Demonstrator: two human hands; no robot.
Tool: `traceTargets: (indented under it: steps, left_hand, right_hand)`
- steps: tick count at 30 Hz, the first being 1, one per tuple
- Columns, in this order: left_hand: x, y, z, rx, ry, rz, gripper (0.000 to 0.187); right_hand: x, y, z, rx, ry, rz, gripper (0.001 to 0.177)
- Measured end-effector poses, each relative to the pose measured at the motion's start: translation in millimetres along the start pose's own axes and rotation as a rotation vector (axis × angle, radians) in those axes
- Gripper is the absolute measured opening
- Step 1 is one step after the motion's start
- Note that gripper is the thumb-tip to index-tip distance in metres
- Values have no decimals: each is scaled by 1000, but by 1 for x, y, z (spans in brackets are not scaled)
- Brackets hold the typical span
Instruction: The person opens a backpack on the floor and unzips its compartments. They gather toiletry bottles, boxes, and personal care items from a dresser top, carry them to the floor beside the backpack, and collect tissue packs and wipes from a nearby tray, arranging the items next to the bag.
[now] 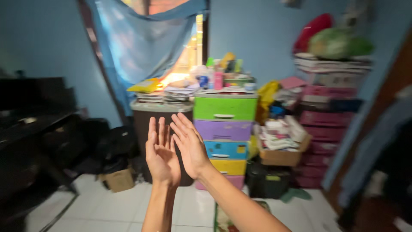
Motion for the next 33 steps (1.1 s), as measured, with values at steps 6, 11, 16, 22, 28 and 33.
traceTargets:
  steps: [6, 11, 16, 22, 28, 33]
  left_hand:
    - [63, 74, -47, -116, 67, -49, 68]
    - [110, 140, -85, -173, 119, -91, 68]
    - [167, 195, -118, -204, 134, -150, 68]
    - [261, 265, -161, -215, 175, -185, 67]
    - [358, 345, -217, -125, 302, -307, 66]
    - [425, 418, -249, -55, 346, -378, 66]
  right_hand:
    - [-18, 63, -94, -7, -69, 70, 59]
    - [-34, 127, -167, 4, -14, 115, 57]
    - [-50, 176, -237, -65, -30, 150, 57]
    - [-63, 231, -343, -101, 18, 141, 58]
    - [-75, 301, -452, -125, -13, 56, 60]
    - [-78, 359, -532, -137, -27, 22, 59]
Point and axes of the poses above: each hand's wrist, its own y-axis towards the middle knuckle, its own x-axis out of the back of the hand, z = x × y, the point moved 2 cm from there along y, towards the middle knuckle, and after that the axes turned 12 degrees about x, right-handed, at the moved point
